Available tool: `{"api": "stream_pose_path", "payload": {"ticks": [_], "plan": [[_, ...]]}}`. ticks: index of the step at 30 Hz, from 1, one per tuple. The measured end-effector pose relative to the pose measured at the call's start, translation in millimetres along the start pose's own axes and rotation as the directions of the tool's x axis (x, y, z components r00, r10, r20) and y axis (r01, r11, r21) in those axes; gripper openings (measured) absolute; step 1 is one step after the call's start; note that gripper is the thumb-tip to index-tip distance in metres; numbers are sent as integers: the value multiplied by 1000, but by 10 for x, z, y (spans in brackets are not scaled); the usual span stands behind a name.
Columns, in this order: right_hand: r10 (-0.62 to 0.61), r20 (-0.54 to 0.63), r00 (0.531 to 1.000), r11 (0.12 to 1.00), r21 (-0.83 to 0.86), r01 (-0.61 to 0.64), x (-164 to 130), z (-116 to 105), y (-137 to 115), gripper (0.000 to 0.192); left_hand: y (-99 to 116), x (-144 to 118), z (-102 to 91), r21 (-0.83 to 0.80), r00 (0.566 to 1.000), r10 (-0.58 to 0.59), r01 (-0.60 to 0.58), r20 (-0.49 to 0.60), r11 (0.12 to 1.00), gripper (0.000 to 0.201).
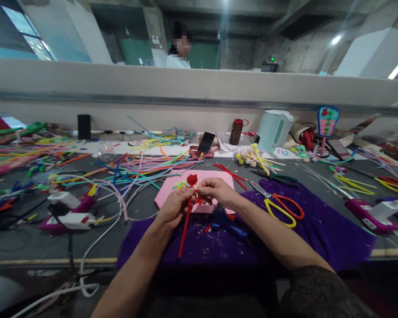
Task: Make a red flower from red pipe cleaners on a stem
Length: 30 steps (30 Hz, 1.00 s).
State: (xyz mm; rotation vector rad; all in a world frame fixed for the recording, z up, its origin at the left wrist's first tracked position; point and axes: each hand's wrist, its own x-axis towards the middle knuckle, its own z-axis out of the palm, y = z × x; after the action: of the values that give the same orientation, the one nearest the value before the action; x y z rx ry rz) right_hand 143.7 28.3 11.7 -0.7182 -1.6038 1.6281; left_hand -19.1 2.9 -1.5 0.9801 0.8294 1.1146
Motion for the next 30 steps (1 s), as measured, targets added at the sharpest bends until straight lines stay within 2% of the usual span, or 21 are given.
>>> {"api": "stream_pose_path", "payload": {"ticks": [8,10,12,14,16,18,20,24,27,30], "plan": [[-5,25,1000,998,-60,7,24,-37,20,23,-7,-5,-10,-17,1000,-7,7,25,1000,26],[7,-6,1000,988,-156,-8,-14,-53,-33,25,-11,-3,-19,-7,1000,-7,7,-15,1000,25],[11,-63,998,941,-337,-32,-134,-63,-97,25,-17,0,-31,3,998,11,-11,-59,1000,24],[11,-75,997,803,-594,-53,-340,-62,-134,23,-22,2,-40,9,995,37,-36,-97,999,24],[16,-76,997,551,-832,-72,-597,-47,-118,21,-27,4,-45,9,990,54,-53,-127,999,24],[9,-160,987,273,-949,-157,-840,-25,-50,27,-29,7,-47,7,988,60,-60,-142,998,25],[10,-186,983,123,-975,-185,-1010,-6,44,33,-31,11,-47,8,987,63,-62,-147,998,25],[-10,-243,970,39,-969,-243,-1064,8,192,34,-32,22,-51,42,981,80,-74,-177,996,24],[-50,-270,962,11,-963,-270,-972,13,222,41,-31,32,-66,62,978,80,-69,-192,996,25],[-5,-246,969,20,-969,-246,-907,-2,198,39,-26,45,-92,0,988,19,-19,-153,1000,27]]}}
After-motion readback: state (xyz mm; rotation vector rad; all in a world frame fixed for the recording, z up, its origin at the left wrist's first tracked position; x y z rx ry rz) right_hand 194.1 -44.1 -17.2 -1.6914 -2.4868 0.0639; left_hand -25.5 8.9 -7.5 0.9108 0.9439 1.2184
